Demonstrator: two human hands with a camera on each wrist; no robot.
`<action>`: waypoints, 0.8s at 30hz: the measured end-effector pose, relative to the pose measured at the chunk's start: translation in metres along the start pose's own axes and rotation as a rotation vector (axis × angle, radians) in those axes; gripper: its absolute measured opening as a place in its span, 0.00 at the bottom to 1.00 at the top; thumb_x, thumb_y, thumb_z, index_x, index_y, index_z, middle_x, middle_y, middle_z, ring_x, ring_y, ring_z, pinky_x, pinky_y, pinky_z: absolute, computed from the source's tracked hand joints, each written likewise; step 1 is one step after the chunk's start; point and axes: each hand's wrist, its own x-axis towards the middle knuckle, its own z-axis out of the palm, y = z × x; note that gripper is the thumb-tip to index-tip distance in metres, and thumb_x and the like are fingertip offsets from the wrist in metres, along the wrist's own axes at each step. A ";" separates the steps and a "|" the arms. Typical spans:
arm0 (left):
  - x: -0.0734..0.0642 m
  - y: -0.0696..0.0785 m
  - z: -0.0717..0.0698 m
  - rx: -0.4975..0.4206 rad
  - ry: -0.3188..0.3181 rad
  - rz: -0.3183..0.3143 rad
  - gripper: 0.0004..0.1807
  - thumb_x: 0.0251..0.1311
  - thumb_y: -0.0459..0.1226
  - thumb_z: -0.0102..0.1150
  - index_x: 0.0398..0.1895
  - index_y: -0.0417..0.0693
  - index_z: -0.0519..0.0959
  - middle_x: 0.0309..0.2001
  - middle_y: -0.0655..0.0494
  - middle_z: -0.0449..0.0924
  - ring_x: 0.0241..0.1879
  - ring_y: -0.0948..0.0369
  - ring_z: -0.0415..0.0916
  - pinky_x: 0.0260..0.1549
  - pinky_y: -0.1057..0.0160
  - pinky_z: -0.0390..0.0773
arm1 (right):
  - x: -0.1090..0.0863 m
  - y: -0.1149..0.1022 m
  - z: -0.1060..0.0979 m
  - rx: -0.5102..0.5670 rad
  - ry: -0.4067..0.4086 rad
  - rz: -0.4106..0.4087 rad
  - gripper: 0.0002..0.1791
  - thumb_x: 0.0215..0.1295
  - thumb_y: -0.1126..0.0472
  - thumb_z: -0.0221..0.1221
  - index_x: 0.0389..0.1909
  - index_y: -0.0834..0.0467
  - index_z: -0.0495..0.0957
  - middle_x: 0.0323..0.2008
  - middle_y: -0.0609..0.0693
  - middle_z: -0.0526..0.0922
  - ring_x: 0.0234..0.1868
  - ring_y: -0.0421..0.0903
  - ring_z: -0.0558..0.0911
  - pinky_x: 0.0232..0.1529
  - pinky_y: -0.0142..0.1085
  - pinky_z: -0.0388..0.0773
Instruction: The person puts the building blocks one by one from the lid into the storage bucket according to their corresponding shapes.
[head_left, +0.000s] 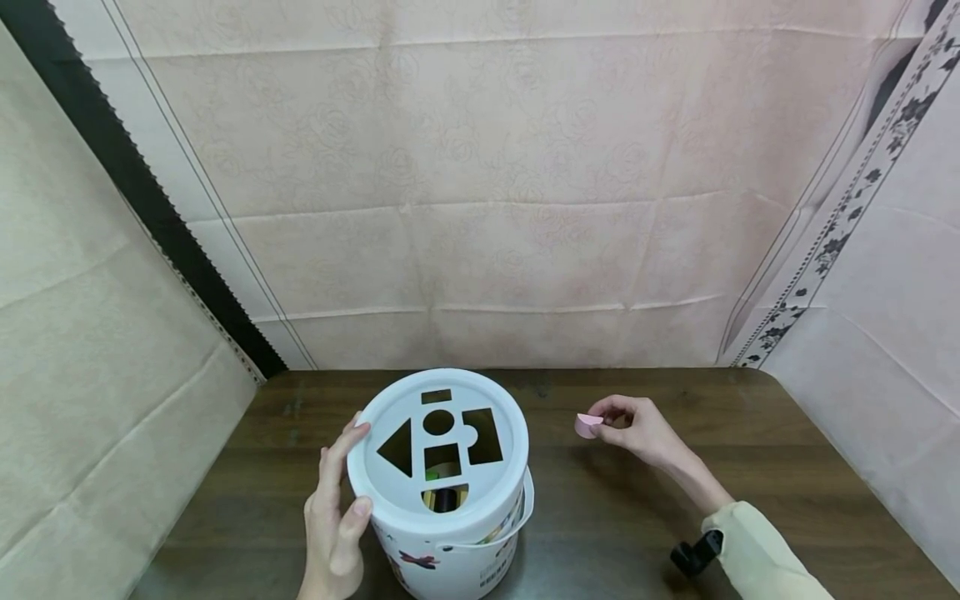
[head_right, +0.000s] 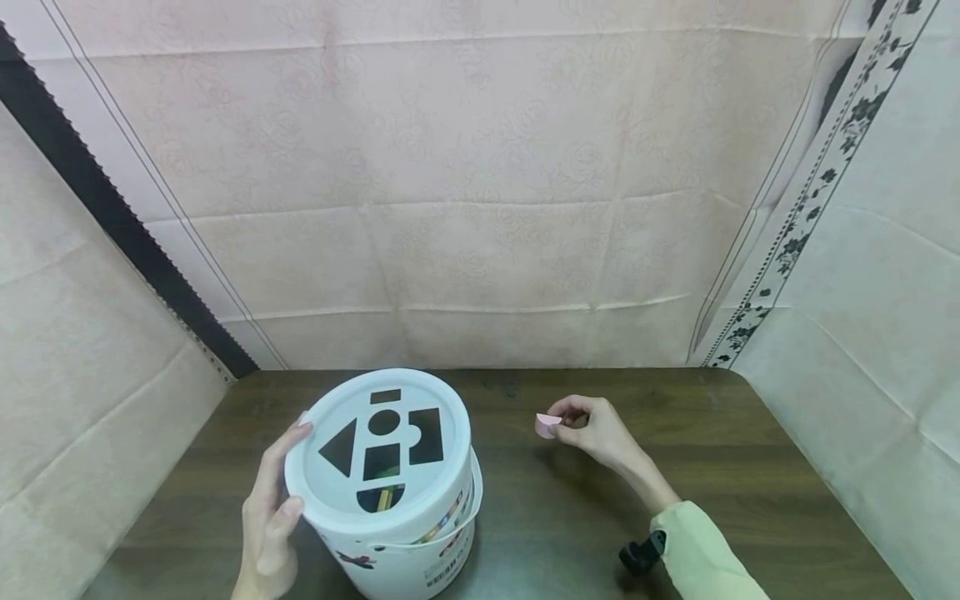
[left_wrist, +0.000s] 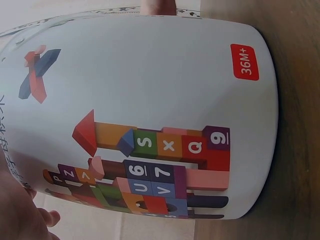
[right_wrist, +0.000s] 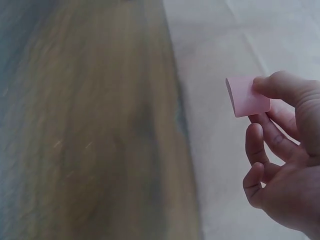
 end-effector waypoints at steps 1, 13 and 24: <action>0.000 0.000 0.000 0.001 0.000 0.002 0.30 0.63 0.44 0.48 0.67 0.41 0.72 0.68 0.44 0.71 0.68 0.56 0.65 0.63 0.29 0.34 | 0.001 -0.004 0.000 -0.004 -0.006 -0.010 0.09 0.58 0.65 0.70 0.40 0.60 0.85 0.32 0.47 0.84 0.33 0.44 0.78 0.32 0.35 0.70; 0.000 -0.001 0.000 0.008 -0.004 0.008 0.30 0.63 0.44 0.48 0.67 0.41 0.72 0.68 0.44 0.70 0.68 0.56 0.66 0.62 0.28 0.34 | 0.014 -0.048 -0.001 -0.018 -0.025 -0.082 0.08 0.58 0.65 0.69 0.39 0.57 0.85 0.33 0.46 0.84 0.36 0.46 0.79 0.34 0.38 0.69; 0.000 -0.003 0.000 -0.003 -0.002 0.024 0.30 0.64 0.45 0.48 0.67 0.40 0.72 0.67 0.44 0.71 0.68 0.56 0.65 0.62 0.27 0.34 | 0.016 -0.085 -0.006 -0.062 -0.020 -0.148 0.10 0.56 0.66 0.70 0.39 0.52 0.85 0.32 0.43 0.84 0.37 0.44 0.79 0.35 0.40 0.65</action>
